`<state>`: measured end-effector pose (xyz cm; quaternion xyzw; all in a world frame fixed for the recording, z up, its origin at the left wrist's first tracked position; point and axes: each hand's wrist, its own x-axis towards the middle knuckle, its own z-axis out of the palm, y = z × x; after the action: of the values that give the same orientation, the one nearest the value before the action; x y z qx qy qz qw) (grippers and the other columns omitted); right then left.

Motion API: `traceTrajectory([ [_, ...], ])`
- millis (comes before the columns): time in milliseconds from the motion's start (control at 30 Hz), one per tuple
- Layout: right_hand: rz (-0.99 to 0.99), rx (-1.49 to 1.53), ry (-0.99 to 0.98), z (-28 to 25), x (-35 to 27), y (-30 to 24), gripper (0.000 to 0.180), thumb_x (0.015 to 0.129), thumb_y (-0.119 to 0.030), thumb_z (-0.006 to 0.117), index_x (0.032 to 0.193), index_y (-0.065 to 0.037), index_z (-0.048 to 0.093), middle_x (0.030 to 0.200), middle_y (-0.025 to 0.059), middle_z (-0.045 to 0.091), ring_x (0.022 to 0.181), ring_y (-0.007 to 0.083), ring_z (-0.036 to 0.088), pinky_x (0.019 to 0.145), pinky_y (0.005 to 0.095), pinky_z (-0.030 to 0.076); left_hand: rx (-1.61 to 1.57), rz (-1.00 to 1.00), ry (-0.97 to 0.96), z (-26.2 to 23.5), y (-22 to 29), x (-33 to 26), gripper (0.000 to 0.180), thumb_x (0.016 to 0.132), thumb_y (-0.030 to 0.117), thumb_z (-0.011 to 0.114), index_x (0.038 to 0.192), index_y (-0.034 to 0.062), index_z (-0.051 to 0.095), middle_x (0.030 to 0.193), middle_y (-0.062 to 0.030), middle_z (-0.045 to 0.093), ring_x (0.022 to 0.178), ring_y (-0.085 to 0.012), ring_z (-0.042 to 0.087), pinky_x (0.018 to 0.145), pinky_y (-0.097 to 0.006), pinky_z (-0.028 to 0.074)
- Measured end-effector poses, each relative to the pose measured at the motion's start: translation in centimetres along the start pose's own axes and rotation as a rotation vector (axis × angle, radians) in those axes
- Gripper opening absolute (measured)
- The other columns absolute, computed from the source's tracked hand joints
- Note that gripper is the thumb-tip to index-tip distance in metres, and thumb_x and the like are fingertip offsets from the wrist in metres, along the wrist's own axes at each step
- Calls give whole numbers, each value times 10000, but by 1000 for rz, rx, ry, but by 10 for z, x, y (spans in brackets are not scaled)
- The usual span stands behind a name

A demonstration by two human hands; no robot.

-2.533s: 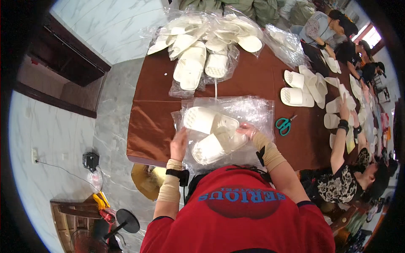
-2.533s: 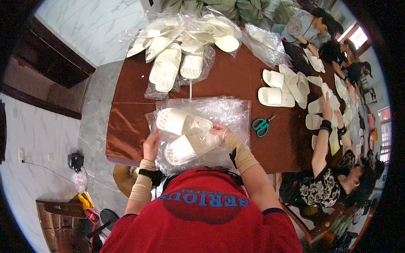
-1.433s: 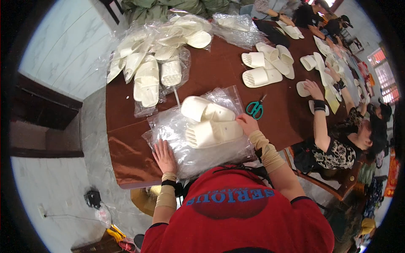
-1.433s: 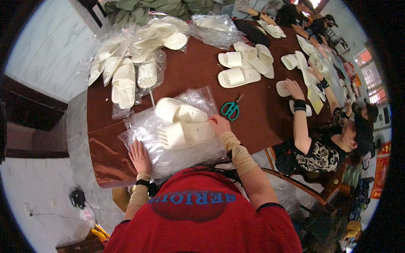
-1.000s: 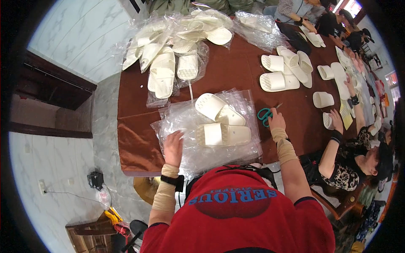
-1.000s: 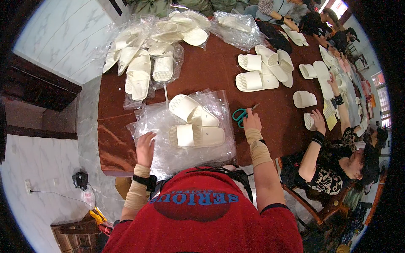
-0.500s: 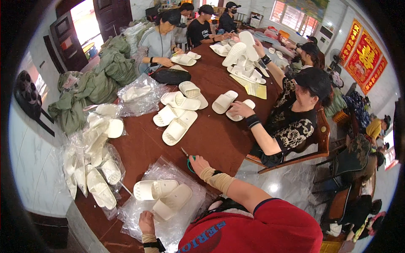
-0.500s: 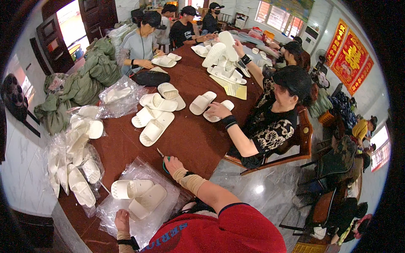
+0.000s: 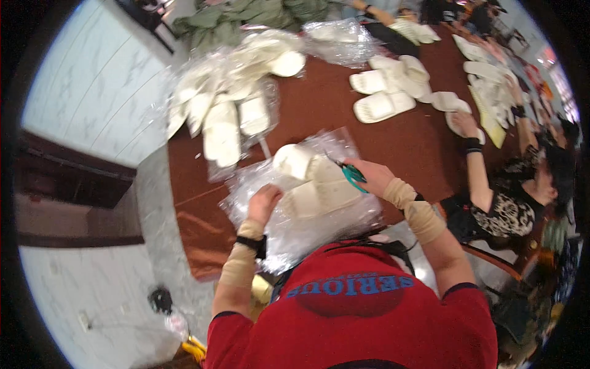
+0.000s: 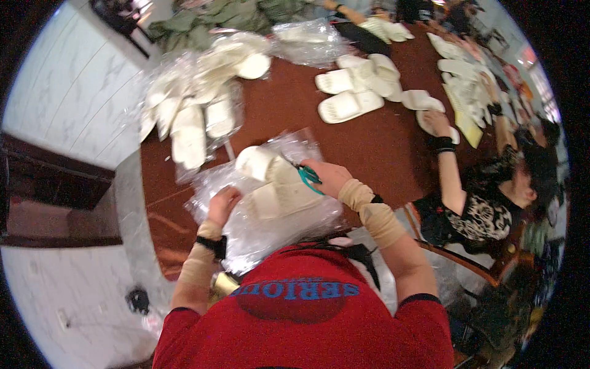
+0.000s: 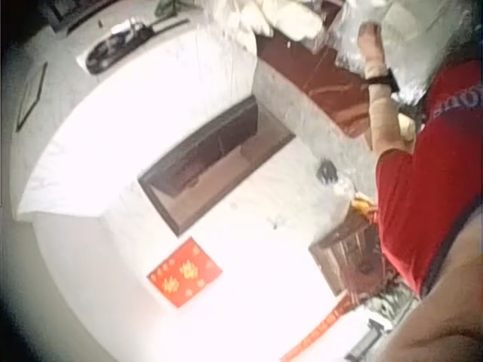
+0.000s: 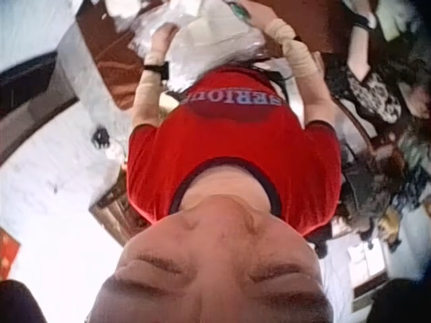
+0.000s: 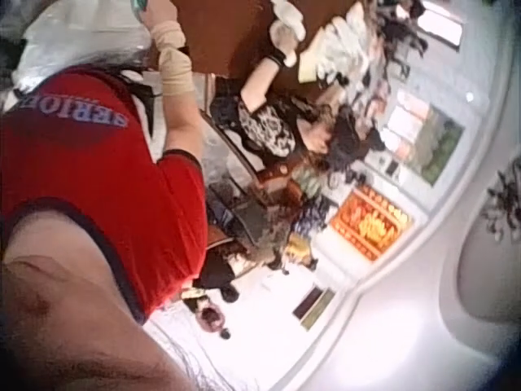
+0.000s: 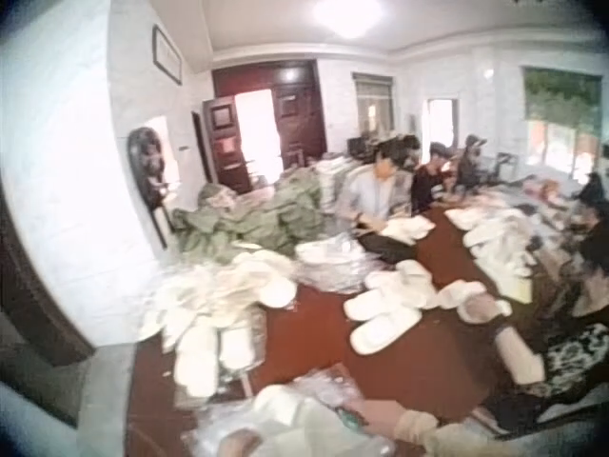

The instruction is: The recorder gathers white slide sandals from a pile, places them into clear plastic bags, and organizes the bags.

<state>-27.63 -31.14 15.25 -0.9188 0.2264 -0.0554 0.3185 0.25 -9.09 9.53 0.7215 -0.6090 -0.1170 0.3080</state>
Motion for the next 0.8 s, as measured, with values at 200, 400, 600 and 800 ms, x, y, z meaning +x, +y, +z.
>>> traceTrajectory([
  [200, -288, -419, -187, 36, 27, -72, 408, 724, -233, 673, 1111, -158, 565, 917, 109, 590, 973, 325, 555, 792, 438, 478, 43, -66, -11, -16, 22, -8, 105, 805, 130, 660, 838, 51, 599, 800, -92, 602, 743, -285, 615, 636, -360, 490],
  [400, -359, -518, -119, 85, 58, -91, 171, 768, -176, 574, 899, -91, 642, 847, 153, 644, 894, 326, 620, 669, 439, 511, 78, -19, 13, -21, 25, -10, 106, 810, 132, 652, 822, 48, 588, 795, -91, 602, 738, -287, 614, 628, -368, 490],
  [600, -367, -444, -97, 83, 58, -79, 170, 798, -172, 530, 877, -70, 641, 774, 161, 652, 782, 335, 650, 652, 454, 528, 59, -75, 101, -30, 20, -26, 98, 801, 139, 651, 816, 71, 581, 780, -84, 599, 759, -287, 607, 645, -377, 484],
  [800, -137, -266, 78, 38, 44, -9, 372, 802, -215, 609, 1165, -162, 548, 941, 138, 650, 865, 339, 632, 723, 453, 512, -364, -402, 483, -83, 36, -85, 58, 833, 37, 645, 889, 26, 636, 793, -42, 636, 737, -150, 605, 672, -263, 469],
])
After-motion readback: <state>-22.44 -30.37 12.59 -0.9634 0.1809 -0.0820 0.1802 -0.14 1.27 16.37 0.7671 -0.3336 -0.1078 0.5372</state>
